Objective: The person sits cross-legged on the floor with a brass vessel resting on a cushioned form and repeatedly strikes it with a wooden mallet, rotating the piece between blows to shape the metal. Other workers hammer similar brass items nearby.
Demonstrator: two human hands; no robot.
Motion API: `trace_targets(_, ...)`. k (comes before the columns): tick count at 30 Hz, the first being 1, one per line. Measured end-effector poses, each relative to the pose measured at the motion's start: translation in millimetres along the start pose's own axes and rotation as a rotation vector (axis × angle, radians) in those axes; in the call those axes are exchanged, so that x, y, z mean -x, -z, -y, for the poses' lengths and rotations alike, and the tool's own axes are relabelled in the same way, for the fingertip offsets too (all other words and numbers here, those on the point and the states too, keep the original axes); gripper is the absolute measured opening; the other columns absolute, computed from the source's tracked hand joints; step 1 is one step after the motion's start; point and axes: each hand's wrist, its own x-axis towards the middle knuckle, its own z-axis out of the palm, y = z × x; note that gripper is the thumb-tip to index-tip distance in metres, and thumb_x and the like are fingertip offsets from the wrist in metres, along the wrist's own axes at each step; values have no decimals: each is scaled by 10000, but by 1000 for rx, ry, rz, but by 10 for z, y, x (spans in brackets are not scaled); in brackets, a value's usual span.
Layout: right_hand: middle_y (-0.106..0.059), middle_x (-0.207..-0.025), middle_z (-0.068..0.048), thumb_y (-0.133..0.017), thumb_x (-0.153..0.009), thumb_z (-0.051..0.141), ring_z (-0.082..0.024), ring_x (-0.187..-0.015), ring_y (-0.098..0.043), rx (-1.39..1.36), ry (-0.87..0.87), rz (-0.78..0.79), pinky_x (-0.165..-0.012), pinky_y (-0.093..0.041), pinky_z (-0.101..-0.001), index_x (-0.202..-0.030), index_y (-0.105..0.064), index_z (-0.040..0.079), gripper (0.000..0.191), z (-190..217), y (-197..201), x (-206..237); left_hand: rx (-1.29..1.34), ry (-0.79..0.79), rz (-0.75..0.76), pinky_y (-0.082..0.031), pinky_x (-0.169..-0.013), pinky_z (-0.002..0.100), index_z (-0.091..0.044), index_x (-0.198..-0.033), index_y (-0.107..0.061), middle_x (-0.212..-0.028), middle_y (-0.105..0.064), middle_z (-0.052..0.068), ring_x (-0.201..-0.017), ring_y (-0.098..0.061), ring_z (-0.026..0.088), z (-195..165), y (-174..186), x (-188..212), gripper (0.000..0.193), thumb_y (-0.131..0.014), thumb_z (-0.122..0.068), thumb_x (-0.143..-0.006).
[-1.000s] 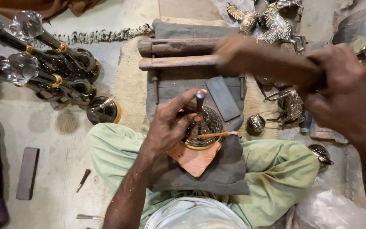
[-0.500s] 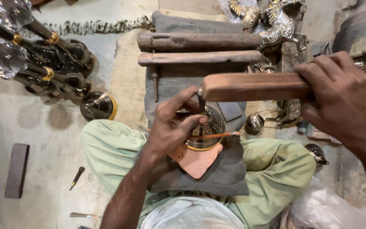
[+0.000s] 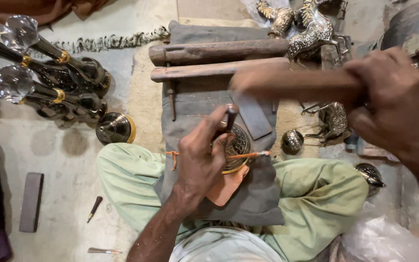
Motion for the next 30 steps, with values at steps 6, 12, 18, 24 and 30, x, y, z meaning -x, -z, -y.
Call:
trace_targets(6, -691, -1093, -96, -743, -706, 218, -307, -1013, -696, 434, 176, -19, -798, -612, -454, -1239, -597, 133, 559, -64, 49, 228, 191, 130, -48, -654, -815, 301, -108, -1428, -565, -1037, -738, 109, -927, -766, 169, -72, -26, 62, 577, -681, 102, -903)
trace_targets(12, -710, -908, -169, -788, -850, 341, -276, -701, -729, -157, -172, 206, -671, -617, -437, -1307, -521, 88, 587, -91, -73, 482, 143, 117, 91, -651, -794, 318, -87, -1404, -597, -1052, -739, 131, -947, -787, 201, -164, -9, 117, 520, -658, 83, -916)
trace_targets(18, -751, -829, -169, -827, -802, 369, -245, -644, -747, -441, -202, 275, -580, -632, -397, -1257, -542, 99, 601, -153, -333, 681, -164, -48, 218, -602, -775, 402, -103, -1431, -539, -1093, -734, 164, -940, -776, 267, -284, -88, 87, 565, -618, 91, -906)
trace_targets(24, -709, -907, -170, -790, -866, 270, -242, -627, -737, -604, -247, 205, -572, -614, -380, -1361, -533, 71, 592, -259, -396, 754, -142, 60, 262, -620, -733, 398, -146, -1468, -512, -1018, -743, 157, -938, -796, 262, -384, -98, 87, 635, -551, 130, -897)
trace_targets(30, -721, -881, -135, -750, -899, 249, -257, -661, -723, -368, -189, 329, -659, -612, -380, -1344, -522, 134, 513, -336, -264, 683, -143, 5, 261, -637, -782, 393, -128, -1453, -502, -1016, -747, 174, -943, -795, 273, -352, -18, 74, 764, -456, 205, -766)
